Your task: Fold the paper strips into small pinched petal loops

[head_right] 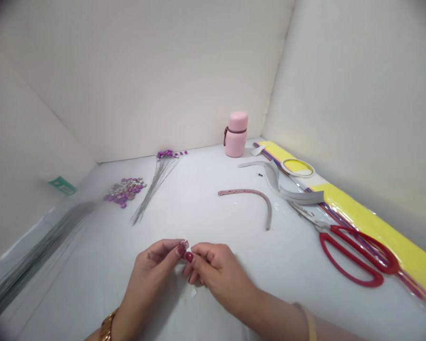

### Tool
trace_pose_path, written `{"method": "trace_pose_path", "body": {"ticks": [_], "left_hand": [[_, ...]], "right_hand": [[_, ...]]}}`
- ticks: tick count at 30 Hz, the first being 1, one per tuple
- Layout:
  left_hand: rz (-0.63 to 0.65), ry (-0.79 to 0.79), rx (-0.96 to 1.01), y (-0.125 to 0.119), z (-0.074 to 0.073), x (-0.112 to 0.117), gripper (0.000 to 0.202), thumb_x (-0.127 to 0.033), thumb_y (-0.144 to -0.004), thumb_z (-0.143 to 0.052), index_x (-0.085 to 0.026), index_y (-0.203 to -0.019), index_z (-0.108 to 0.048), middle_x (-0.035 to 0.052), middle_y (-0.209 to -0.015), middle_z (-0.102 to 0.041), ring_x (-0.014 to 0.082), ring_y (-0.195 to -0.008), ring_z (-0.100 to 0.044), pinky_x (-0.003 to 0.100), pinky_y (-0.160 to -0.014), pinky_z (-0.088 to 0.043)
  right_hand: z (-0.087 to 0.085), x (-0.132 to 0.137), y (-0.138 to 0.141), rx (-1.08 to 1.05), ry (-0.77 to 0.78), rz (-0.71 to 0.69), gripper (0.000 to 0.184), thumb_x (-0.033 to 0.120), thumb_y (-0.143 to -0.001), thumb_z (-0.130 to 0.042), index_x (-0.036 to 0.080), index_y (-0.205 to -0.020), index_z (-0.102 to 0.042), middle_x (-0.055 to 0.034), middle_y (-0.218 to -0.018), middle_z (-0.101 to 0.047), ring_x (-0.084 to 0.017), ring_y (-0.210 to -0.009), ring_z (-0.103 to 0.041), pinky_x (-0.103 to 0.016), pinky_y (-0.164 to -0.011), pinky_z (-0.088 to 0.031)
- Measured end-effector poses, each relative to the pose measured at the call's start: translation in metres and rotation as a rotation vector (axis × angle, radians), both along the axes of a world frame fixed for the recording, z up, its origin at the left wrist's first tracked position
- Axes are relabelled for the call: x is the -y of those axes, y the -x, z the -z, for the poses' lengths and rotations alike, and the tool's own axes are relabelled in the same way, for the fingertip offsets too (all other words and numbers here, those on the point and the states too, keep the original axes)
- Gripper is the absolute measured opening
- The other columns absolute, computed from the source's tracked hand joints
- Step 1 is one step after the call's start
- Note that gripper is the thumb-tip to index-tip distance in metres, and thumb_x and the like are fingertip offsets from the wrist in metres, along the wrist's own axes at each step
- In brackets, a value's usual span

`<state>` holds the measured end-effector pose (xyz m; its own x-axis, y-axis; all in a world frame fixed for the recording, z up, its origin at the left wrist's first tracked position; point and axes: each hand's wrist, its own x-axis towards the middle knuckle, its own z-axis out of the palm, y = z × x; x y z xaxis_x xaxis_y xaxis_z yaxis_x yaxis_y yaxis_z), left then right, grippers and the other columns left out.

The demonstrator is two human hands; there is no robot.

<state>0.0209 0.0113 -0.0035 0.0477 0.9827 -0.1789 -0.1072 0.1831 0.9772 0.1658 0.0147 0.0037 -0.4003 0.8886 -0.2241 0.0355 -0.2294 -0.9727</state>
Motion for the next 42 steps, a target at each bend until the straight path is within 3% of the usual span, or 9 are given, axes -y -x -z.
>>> {"method": "trace_pose_path", "body": {"ticks": [10, 17, 20, 23, 26, 28, 33, 38, 42], "left_hand": [[0.001, 0.011, 0.05, -0.002, 0.0004, -0.0007, 0.013, -0.024, -0.076, -0.06, -0.012, -0.074, -0.064, 0.0022, -0.059, -0.062, 0.0121, -0.054, -0.055, 0.026, -0.055, -0.044], [0.003, -0.039, -0.117, -0.0007, -0.0011, 0.0024, 0.011, -0.023, -0.076, -0.06, -0.013, -0.076, -0.064, 0.0033, -0.064, -0.066, 0.0139, -0.061, -0.058, 0.025, -0.06, -0.047], [0.02, -0.177, -0.305, 0.0014, 0.0006, 0.005, 0.012, -0.024, -0.079, -0.055, -0.016, -0.08, -0.064, 0.0039, -0.07, -0.067, 0.0154, -0.065, -0.06, 0.027, -0.062, -0.048], [0.033, -0.445, -0.52, 0.0041, 0.0014, 0.0067, 0.011, -0.017, -0.079, -0.054, -0.018, -0.083, -0.065, 0.0046, -0.078, -0.067, 0.0164, -0.074, -0.061, 0.028, -0.069, -0.047], [0.105, -0.64, -0.579, 0.0049, 0.0007, 0.0069, 0.018, -0.01, -0.079, -0.052, -0.019, -0.089, -0.065, 0.0065, -0.088, -0.067, 0.0176, -0.082, -0.06, 0.029, -0.075, -0.046], [0.126, -0.598, -0.516, 0.0039, 0.0001, 0.0062, 0.019, -0.011, -0.079, -0.051, -0.018, -0.091, -0.065, 0.0079, -0.092, -0.066, 0.0186, -0.085, -0.059, 0.03, -0.076, -0.046], [0.174, -0.16, -0.034, -0.0005, -0.0008, 0.0024, 0.018, -0.022, -0.086, -0.045, -0.015, -0.094, -0.06, 0.0001, -0.061, -0.056, 0.0135, -0.056, -0.056, 0.028, -0.058, -0.046], [0.22, -0.094, 0.098, -0.0018, -0.0043, -0.0017, 0.011, -0.019, -0.081, -0.053, -0.012, -0.079, -0.061, -0.0009, -0.055, -0.054, 0.0129, -0.052, -0.054, 0.028, -0.055, -0.043], [0.156, -0.067, 0.1, -0.0017, -0.0029, -0.0015, 0.009, -0.019, -0.08, -0.055, -0.013, -0.077, -0.06, -0.0014, -0.055, -0.054, 0.0127, -0.053, -0.054, 0.028, -0.056, -0.042]], "right_hand": [[0.0024, 0.0, 0.0005, 0.002, -0.022, -0.068, 0.03, 0.036, -0.085, -0.046, 0.013, -0.071, -0.061, -0.0027, -0.063, -0.059, -0.012, -0.057, -0.053, -0.022, -0.052, -0.039], [-0.0011, -0.0022, -0.001, 0.064, -0.093, -0.057, 0.028, 0.035, -0.082, -0.051, 0.014, -0.067, -0.06, 0.0003, -0.06, -0.054, -0.01, -0.053, -0.045, -0.022, -0.051, -0.036], [-0.001, -0.0018, -0.0013, 0.012, -0.061, -0.075, 0.029, 0.037, -0.082, -0.05, 0.013, -0.067, -0.059, 0.0001, -0.06, -0.053, -0.01, -0.053, -0.044, -0.022, -0.052, -0.035], [0.002, -0.0007, -0.0016, -0.034, -0.044, -0.069, 0.033, 0.039, -0.085, -0.046, 0.013, -0.068, -0.058, 0.0003, -0.06, -0.052, -0.009, -0.053, -0.043, -0.021, -0.052, -0.034], [0.0056, -0.0006, -0.0026, -0.057, -0.037, -0.031, 0.037, 0.043, -0.086, -0.043, 0.013, -0.069, -0.057, 0.0013, -0.057, -0.05, -0.009, -0.052, -0.042, -0.022, -0.052, -0.034], [0.0071, -0.0013, -0.0034, -0.072, -0.02, -0.015, 0.037, 0.044, -0.086, -0.042, 0.013, -0.07, -0.057, 0.001, -0.058, -0.051, -0.009, -0.053, -0.043, -0.022, -0.052, -0.034], [0.007, -0.0026, -0.0046, -0.074, 0.003, -0.062, 0.04, 0.046, -0.086, -0.04, 0.013, -0.072, -0.057, -0.0004, -0.058, -0.053, -0.01, -0.052, -0.046, -0.022, -0.051, -0.035], [0.0062, -0.0028, -0.0034, -0.073, 0.041, -0.085, 0.041, 0.047, -0.084, -0.043, 0.012, -0.068, -0.057, -0.0004, -0.055, -0.054, -0.009, -0.048, -0.046, -0.021, -0.049, -0.035], [0.0066, -0.0039, -0.0022, -0.085, 0.08, -0.037, 0.041, 0.048, -0.082, -0.045, 0.012, -0.069, -0.059, -0.0006, -0.055, -0.055, -0.008, -0.047, -0.047, -0.021, -0.047, -0.035]]}}
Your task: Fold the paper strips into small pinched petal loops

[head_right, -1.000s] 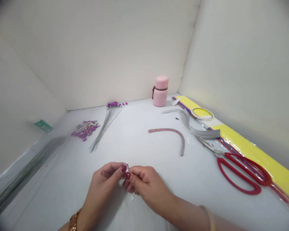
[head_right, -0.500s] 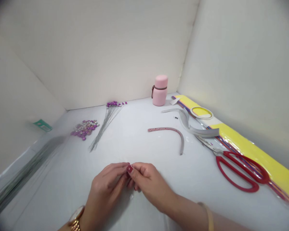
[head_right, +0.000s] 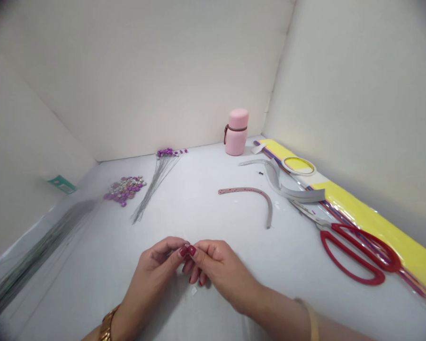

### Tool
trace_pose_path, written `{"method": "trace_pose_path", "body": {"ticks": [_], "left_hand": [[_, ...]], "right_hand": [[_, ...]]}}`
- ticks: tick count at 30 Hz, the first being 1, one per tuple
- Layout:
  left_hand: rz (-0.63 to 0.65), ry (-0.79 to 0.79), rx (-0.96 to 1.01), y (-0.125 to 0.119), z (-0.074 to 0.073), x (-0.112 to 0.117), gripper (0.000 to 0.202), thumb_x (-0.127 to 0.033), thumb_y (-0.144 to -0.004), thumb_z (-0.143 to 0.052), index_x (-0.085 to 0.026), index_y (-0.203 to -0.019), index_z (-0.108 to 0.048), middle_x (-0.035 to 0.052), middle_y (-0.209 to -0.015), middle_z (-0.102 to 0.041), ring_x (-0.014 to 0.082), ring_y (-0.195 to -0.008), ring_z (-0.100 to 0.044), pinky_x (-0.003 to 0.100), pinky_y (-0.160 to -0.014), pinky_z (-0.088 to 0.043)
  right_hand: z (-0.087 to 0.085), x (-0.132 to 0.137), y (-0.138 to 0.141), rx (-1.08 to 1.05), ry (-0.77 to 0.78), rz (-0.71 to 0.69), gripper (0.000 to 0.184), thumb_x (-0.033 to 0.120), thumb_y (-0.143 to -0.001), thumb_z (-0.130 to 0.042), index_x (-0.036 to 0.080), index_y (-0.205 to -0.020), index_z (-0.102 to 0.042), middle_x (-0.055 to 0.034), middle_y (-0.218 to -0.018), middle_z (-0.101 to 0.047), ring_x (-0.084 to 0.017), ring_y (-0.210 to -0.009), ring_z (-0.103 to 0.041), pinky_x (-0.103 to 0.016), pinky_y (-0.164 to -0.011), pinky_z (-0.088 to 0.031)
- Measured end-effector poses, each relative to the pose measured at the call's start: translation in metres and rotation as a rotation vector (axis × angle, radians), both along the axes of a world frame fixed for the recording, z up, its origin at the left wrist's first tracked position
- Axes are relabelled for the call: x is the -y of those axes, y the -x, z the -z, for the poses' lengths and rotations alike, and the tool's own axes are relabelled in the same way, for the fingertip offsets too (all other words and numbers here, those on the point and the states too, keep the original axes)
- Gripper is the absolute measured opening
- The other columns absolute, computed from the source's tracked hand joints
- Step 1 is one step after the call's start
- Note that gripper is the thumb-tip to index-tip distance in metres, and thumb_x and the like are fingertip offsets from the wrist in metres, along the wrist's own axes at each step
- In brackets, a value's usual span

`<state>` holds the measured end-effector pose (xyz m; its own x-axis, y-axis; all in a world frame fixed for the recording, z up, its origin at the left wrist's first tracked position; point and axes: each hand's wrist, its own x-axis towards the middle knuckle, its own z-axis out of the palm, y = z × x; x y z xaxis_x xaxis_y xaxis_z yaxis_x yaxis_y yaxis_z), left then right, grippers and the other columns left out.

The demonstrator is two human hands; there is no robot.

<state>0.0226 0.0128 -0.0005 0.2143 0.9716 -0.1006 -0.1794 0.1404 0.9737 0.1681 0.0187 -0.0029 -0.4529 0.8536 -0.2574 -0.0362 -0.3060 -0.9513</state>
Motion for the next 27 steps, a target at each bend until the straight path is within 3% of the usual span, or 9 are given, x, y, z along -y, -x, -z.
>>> {"method": "trace_pose_path", "body": {"ticks": [12, 16, 21, 24, 27], "left_hand": [[-0.158, -0.001, -0.222, -0.0001, 0.0071, 0.0028, 0.013, -0.025, -0.079, -0.055, -0.014, -0.081, -0.062, 0.0019, -0.061, -0.062, 0.0142, -0.059, -0.057, 0.027, -0.058, -0.045], [-0.182, -0.164, -0.372, 0.002, 0.0069, 0.006, 0.013, -0.023, -0.08, -0.054, -0.016, -0.08, -0.064, 0.0036, -0.068, -0.065, 0.0158, -0.063, -0.06, 0.028, -0.06, -0.047], [-0.086, -0.48, -0.516, 0.0074, 0.0028, 0.0084, 0.016, -0.015, -0.079, -0.053, -0.019, -0.086, -0.067, 0.0059, -0.082, -0.066, 0.0178, -0.078, -0.06, 0.03, -0.072, -0.047], [-0.091, -0.381, -0.457, 0.006, 0.0022, 0.0069, 0.015, -0.018, -0.079, -0.054, -0.019, -0.087, -0.067, 0.0077, -0.089, -0.066, 0.0195, -0.082, -0.06, 0.031, -0.073, -0.047], [-0.085, -0.142, -0.274, 0.0024, 0.0031, 0.0043, 0.015, -0.023, -0.079, -0.056, -0.016, -0.089, -0.064, 0.0046, -0.073, -0.064, 0.0165, -0.065, -0.06, 0.03, -0.063, -0.048]], "right_hand": [[-0.0042, 0.0029, 0.0022, 0.01, 0.042, -0.048, 0.032, 0.039, -0.08, -0.051, 0.011, -0.069, -0.06, -0.0007, -0.056, -0.056, -0.008, -0.049, -0.049, -0.02, -0.048, -0.036], [-0.0058, 0.0027, 0.0024, -0.051, 0.064, -0.031, 0.033, 0.041, -0.08, -0.052, 0.011, -0.07, -0.061, -0.002, -0.06, -0.058, -0.008, -0.05, -0.051, -0.019, -0.047, -0.035], [-0.0074, 0.0022, 0.0025, -0.097, 0.065, 0.021, 0.043, 0.052, -0.077, -0.049, 0.011, -0.071, -0.061, -0.0013, -0.057, -0.057, -0.008, -0.048, -0.05, -0.019, -0.045, -0.033], [-0.0075, 0.0022, 0.0026, -0.094, 0.065, 0.028, 0.041, 0.051, -0.077, -0.05, 0.012, -0.075, -0.062, 0.0, -0.056, -0.056, -0.008, -0.048, -0.049, -0.019, -0.045, -0.033], [-0.0069, 0.0023, 0.0027, -0.075, 0.041, 0.026, 0.038, 0.048, -0.079, -0.051, 0.012, -0.074, -0.062, -0.0001, -0.058, -0.056, -0.008, -0.048, -0.049, -0.019, -0.046, -0.034]]}}
